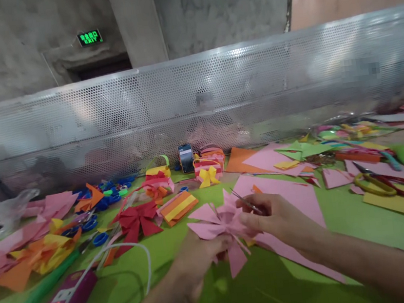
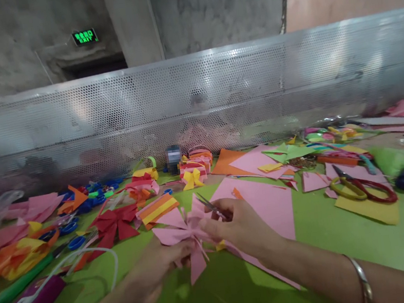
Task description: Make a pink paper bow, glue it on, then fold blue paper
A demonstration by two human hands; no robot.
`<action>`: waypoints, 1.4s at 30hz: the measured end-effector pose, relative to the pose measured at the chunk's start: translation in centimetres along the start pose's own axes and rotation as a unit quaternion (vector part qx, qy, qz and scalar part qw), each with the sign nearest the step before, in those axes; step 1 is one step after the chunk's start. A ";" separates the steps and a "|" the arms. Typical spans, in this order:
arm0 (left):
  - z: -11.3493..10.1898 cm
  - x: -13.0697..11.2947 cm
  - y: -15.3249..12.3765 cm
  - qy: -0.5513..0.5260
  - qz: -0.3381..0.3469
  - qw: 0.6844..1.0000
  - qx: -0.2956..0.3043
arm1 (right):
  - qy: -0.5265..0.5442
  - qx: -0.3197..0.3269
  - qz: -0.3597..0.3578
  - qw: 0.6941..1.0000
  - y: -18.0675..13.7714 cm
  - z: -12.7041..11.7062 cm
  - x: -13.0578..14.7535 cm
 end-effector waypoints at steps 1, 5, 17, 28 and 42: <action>0.3 0.1 -0.1 0.015 -0.007 1.000 0.015 | 0.009 0.005 0.004 1.000 -0.1 0.3 0.0; 0.7 0.1 -0.1 0.059 -0.017 0.997 0.043 | 0.039 0.016 0.013 0.999 -0.2 0.8 -0.1; -1.1 -0.7 0.4 0.047 0.038 0.997 -0.042 | 0.067 -0.007 0.056 0.996 0.3 0.1 -1.0; 0.4 -0.2 0.2 0.014 0.020 0.999 0.048 | 0.050 -0.010 0.094 0.994 0.6 0.0 -1.7; 0.8 1.2 0.1 -0.040 -0.057 0.994 0.088 | 0.113 0.014 0.097 0.989 1.4 -0.2 -2.2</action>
Point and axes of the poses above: each hand's wrist, its own y-axis towards the middle knuckle, its own z-axis out of the palm, x = y × z, the point moved 8 cm from there along y, towards the middle knuckle, and after that the axes turned 4 degrees about -y, right-handed, at the moved point
